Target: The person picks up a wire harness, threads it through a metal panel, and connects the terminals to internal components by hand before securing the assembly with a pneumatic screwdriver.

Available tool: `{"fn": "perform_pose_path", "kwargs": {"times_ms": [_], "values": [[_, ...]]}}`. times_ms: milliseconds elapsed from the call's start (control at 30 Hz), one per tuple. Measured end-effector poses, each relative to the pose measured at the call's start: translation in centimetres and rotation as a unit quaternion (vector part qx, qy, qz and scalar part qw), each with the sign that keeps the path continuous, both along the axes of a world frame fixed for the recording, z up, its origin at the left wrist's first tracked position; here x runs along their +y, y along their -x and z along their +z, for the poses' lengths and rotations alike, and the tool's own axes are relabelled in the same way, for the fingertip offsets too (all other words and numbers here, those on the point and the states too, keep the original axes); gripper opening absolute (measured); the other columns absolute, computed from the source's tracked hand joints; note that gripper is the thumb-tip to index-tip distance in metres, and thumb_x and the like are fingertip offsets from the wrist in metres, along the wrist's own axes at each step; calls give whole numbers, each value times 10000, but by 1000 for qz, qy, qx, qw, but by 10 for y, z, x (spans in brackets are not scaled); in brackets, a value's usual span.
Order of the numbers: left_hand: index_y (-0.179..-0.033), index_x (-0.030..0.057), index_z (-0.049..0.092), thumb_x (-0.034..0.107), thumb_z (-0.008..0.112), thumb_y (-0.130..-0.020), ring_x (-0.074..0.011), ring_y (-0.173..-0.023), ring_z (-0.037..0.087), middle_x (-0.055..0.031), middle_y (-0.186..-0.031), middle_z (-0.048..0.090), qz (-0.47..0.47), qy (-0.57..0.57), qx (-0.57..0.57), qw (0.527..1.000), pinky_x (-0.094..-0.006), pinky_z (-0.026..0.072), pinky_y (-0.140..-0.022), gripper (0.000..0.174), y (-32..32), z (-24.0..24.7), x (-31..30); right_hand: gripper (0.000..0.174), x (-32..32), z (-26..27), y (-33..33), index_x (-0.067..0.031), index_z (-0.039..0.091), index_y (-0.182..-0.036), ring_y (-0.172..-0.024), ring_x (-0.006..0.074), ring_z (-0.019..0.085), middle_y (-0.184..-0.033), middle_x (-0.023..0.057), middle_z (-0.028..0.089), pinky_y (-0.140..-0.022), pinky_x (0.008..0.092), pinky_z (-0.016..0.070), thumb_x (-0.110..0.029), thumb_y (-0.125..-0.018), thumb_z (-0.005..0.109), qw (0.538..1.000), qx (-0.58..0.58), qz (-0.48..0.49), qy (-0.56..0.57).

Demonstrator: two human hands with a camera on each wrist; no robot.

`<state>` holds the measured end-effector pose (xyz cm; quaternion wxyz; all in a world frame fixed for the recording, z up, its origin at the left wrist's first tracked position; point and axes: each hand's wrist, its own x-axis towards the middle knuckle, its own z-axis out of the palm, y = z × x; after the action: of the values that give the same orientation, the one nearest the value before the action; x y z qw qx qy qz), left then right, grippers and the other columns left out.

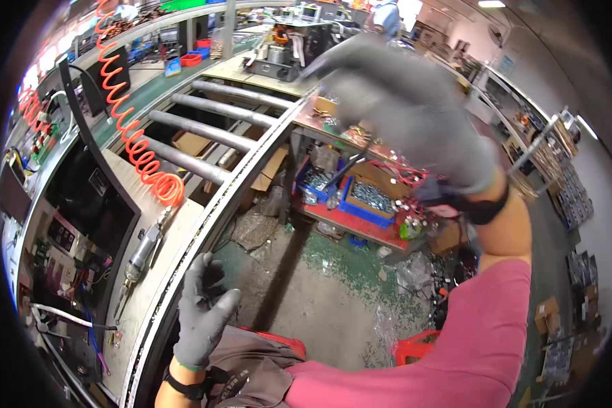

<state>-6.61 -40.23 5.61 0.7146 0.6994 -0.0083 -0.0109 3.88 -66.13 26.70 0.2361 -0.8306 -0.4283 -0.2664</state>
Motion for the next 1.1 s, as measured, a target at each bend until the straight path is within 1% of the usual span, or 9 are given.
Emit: {"fn": "perform_pose_path", "kwargs": {"times_ms": [133, 300, 433, 467, 533, 567, 767, 933, 1100], "values": [[-1416, 15, 257, 190, 759, -709, -250, -1215, 440, -157, -1337, 422, -38, -118, -33, 992, -363, 402, -956, 884, 3, -27, 3, 117, 48, -37, 30, -92, 564, -934, -671, 333, 617, -707, 120, 600, -604, 404, 492, -175, -852, 568, 987, 102, 109, 62], [-1441, 16, 186, 329, 843, -613, -267, -1275, 399, -161, -1387, 384, -70, -210, -10, 975, -373, 379, -995, 1102, 4, -52, 28, 163, 102, -40, 49, -30, 595, -934, -650, 142, 626, -760, 85, 611, -615, 288, 503, -178, -866, 583, 909, 375, 172, -63], [-1412, 54, 308, 412, 829, -633, -291, -1149, 515, -201, -1269, 500, -52, -301, -44, 951, -367, 425, -951, 1003, 9, -84, 41, 147, 140, -39, 31, 46, 574, -977, -671, 104, 601, -777, 45, 605, -642, 252, 501, -71, -924, 501, 859, 403, 272, -160], [-1364, 27, 374, 377, 757, -746, -235, -996, 592, -173, -1148, 567, -76, -221, 9, 972, -334, 488, -842, 807, 16, -46, 42, 170, 146, -32, 33, 45, 578, -1017, -670, 93, 596, -772, 45, 611, -610, 243, 487, -78, -924, 507, 871, 406, 229, -159], [-1295, 11, 437, 277, 636, -871, -161, -804, 618, -113, -969, 609, -78, -199, 20, 977, -274, 509, -697, 539, 8, -84, 57, 187, 151, -34, 21, 36, 582, -1046, -661, 84, 589, -746, 44, 618, -578, 217, 463, -86, -926, 508, 876, 391, 226, -172], [-1219, 12, 489, 178, 528, -934, -101, -658, 583, -51, -833, 599, -84, -29, 94, 992, -232, 488, -609, 332, 16, -56, 57, 199, 150, -35, 17, 32, 583, -1054, -650, 74, 580, -736, 42, 620, -559, 205, 445, -101, -930, 503, 875, 390, 220, -182], [-1192, -1, 507, 245, 541, -925, -112, -737, 597, -66, -865, 625, 34, 124, 51, 990, -242, 499, -633, 364, 17, -41, 88, 205, 110, -52, -1, 18, 580, -1023, -615, 65, 552, -710, 19, 593, -541, 209, 427, -141, -904, 529, 875, 460, 72, -135], [-1227, -25, 481, 225, 555, -886, -125, -748, 607, -93, -852, 647, 80, 118, 6, 990, -234, 491, -620, 429, 18, -10, 105, 153, 70, -126, -14, -26, 637, -917, -738, 70, 555, -781, 3, 609, -689, 243, 463, -67, -771, 664, 860, 498, 70, 87], [-1226, -23, 488, 177, 561, -881, -125, -744, 613, -93, -864, 640, 89, 127, -5, 988, -227, 498, -615, 405, 23, 7, 105, 176, 112, -187, 7, -20, 615, -982, -742, 96, 576, -767, 53, 620, -672, 277, 467, -149, -864, 591, 848, 495, 104, 159]]}}
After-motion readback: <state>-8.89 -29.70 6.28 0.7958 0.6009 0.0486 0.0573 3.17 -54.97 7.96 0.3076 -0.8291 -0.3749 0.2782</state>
